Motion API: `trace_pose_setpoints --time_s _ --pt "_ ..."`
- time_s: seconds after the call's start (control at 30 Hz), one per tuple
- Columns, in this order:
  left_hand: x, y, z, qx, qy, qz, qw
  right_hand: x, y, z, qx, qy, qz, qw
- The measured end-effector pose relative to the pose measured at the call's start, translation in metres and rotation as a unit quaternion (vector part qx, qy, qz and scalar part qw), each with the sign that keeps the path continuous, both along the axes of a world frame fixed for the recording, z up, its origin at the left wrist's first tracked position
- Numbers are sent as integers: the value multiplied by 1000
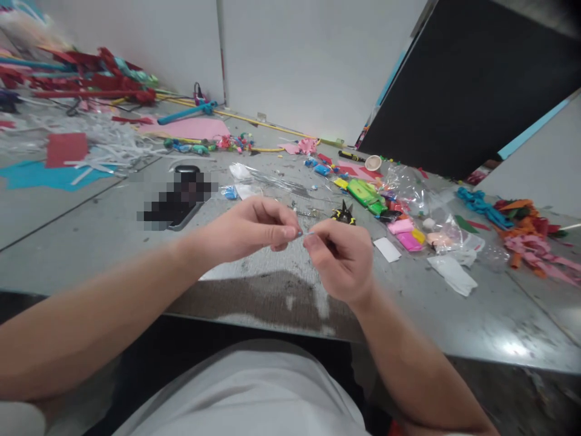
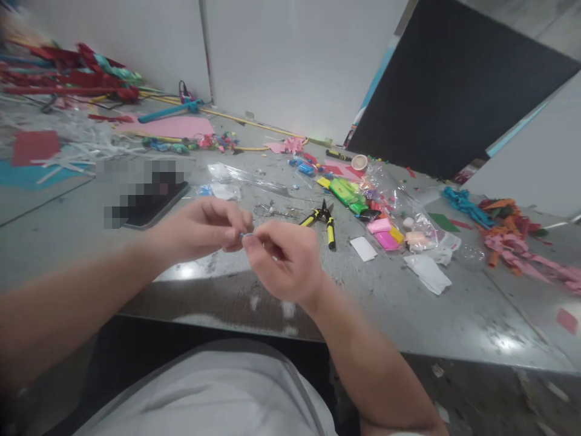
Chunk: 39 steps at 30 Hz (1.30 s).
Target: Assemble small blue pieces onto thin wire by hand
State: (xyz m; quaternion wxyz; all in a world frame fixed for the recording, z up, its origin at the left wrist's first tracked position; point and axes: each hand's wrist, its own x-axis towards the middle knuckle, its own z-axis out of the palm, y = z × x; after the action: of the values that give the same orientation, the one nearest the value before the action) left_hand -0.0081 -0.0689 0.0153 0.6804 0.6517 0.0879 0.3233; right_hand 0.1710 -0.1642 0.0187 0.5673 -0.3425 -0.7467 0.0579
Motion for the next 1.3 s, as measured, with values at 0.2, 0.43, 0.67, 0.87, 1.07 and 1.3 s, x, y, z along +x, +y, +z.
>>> trace_pose_setpoints --time_s 0.2,0.43,0.67,0.87,1.07,1.3 --pt "-1 -21 10 -46 -6 -32 998 -4 -14 10 25 -35 27 999" --pt "0 -30 12 -53 -12 -35 998 -6 -21 15 -20 -44 30 998" --pt "0 -30 9 -38 -8 -31 999 -6 -19 15 -47 -30 36 998" --pt "-4 -29 11 -7 9 -16 1000 -6 -20 15 -42 -50 19 998" --pt "-5 -28 12 21 9 -14 1000 -5 -20 15 -50 -53 21 997" --pt "-3 -28 18 52 4 -1 999 -7 -19 15 -42 -47 22 998"
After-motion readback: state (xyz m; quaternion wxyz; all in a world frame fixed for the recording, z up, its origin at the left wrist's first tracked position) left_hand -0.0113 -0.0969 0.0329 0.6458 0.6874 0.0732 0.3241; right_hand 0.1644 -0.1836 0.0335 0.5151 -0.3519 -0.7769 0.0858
